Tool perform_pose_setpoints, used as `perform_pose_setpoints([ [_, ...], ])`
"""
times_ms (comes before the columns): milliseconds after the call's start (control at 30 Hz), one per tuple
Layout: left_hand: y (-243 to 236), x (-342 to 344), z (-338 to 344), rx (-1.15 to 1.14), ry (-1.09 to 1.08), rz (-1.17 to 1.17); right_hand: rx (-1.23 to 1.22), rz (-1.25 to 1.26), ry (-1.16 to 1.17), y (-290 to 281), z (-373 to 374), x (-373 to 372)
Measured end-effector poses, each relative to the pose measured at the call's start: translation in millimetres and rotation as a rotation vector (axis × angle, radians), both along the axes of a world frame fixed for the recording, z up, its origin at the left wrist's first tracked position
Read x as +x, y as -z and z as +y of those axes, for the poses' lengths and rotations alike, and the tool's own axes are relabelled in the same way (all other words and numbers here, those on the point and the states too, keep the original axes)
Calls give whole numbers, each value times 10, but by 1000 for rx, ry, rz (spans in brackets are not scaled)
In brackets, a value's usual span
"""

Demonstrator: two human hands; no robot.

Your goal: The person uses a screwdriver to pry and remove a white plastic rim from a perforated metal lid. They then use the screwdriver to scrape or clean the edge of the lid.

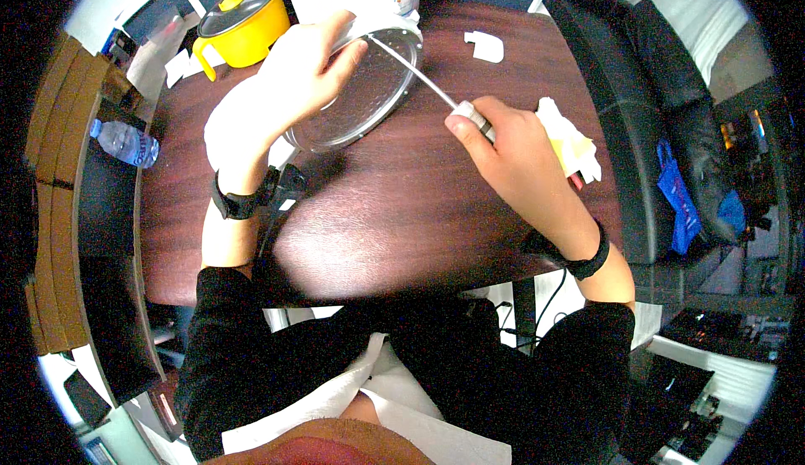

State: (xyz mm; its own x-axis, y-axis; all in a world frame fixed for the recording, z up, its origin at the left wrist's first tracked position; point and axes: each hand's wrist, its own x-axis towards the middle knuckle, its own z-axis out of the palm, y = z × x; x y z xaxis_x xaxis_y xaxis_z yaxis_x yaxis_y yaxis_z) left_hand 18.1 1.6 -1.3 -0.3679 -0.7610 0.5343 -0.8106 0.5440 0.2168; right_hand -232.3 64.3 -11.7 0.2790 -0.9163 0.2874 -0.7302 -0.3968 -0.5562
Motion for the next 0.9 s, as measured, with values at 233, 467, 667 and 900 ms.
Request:
perform_pose_setpoints([
  [233,71,31,-79,-71,12,27,-451,292,42,-92,-93,-13],
  [467,112,36,-123,-138,11,31,1150,-976,-244,78,-67,30],
  [667,8,49,-87,18,15,40,1072,-855,-226,17,-74,1],
  [900,13,53,-115,39,44,49,-218,122,25,-45,-76,-9],
])
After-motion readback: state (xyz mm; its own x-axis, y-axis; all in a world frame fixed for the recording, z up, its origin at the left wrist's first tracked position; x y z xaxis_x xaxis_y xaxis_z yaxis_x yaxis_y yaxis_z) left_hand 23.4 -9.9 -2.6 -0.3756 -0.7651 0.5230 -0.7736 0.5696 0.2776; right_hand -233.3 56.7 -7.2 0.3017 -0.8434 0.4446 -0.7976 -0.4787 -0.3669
